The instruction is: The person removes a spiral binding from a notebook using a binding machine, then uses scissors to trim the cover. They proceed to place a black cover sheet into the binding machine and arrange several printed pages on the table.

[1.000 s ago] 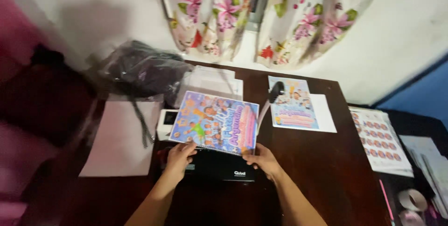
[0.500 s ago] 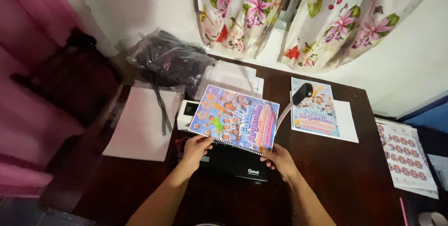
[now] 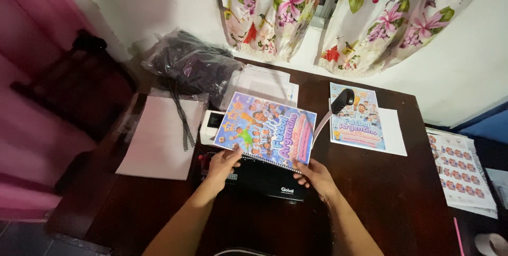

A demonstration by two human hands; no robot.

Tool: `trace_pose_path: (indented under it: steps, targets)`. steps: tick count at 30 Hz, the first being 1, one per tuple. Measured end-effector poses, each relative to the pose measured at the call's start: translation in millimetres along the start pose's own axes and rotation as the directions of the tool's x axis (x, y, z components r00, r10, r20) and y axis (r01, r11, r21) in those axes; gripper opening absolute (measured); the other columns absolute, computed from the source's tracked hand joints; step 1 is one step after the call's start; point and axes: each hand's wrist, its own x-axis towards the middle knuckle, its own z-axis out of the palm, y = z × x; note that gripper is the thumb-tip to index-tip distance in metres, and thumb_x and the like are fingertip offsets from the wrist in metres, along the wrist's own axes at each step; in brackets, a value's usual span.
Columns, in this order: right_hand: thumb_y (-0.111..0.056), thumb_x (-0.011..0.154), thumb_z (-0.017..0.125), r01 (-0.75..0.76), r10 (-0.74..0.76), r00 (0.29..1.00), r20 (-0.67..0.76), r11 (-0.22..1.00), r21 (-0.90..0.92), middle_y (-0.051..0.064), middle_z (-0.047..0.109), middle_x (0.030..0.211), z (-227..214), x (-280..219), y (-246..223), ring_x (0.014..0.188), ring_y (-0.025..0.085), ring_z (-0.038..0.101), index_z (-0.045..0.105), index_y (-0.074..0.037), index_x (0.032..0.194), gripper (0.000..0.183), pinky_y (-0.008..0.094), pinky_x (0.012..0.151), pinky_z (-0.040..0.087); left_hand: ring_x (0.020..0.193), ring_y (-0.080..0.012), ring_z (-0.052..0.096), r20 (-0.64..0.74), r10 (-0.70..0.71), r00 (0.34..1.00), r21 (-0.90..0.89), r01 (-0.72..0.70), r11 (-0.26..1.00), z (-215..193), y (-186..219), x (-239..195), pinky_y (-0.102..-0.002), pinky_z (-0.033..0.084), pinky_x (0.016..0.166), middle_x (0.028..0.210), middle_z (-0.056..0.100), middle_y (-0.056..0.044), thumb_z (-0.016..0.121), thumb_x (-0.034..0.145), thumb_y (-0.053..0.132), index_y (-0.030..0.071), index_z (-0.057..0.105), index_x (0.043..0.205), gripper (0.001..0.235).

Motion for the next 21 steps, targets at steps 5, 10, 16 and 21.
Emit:
trace_pose_path:
  steps: [5,10,16,21]
  targets:
    - [-0.02,0.08,0.08,0.104,-0.105,0.994,0.034,0.994,0.012,0.001,0.072,0.091,0,-8,-6,0.068,0.01,0.061,0.06,-0.003,0.126,0.053,0.025,0.057,0.047,0.076,-0.0085,0.065,0.132,0.153,0.979,-0.32,-0.104,0.942,-11,-51,43,-0.025,0.045,0.063,0.09,0.072,0.002,0.083,0.078,0.024,0.009,0.074,0.103,0.03]
    - [-0.031,0.089,0.074,0.034,-0.034,0.999,-0.006,0.999,0.024,0.009,0.068,0.084,9,-19,-23,0.063,0.013,0.054,0.065,-0.003,0.129,0.051,0.026,0.053,0.041,0.072,-0.0103,0.061,0.009,0.01,1.0,-0.161,-0.009,0.987,-8,-37,34,-0.024,0.045,0.063,0.089,0.072,-0.002,0.081,0.09,0.029,0.006,0.073,0.101,0.027]
    - [-0.019,0.077,0.082,0.133,-0.131,0.991,0.034,0.99,-0.046,0.005,0.07,0.088,0,-7,-9,0.066,0.01,0.061,0.06,-0.003,0.126,0.055,0.025,0.054,0.047,0.068,-0.0085,0.063,0.115,0.109,0.987,-0.351,-0.062,0.934,-8,-46,42,-0.022,0.043,0.056,0.086,0.072,0.002,0.083,0.078,0.021,0.011,0.076,0.098,0.023]
    - [-0.033,0.091,0.072,-0.017,0.016,0.999,-0.032,0.999,-0.028,0.01,0.069,0.081,3,-7,-11,0.06,0.013,0.056,0.066,-0.002,0.125,0.046,0.025,0.05,0.041,0.067,-0.0072,0.059,0.014,-0.041,0.999,-0.163,0.043,0.986,-3,-19,23,-0.023,0.041,0.056,0.085,0.071,0.001,0.079,0.089,0.035,0.01,0.072,0.095,0.026]
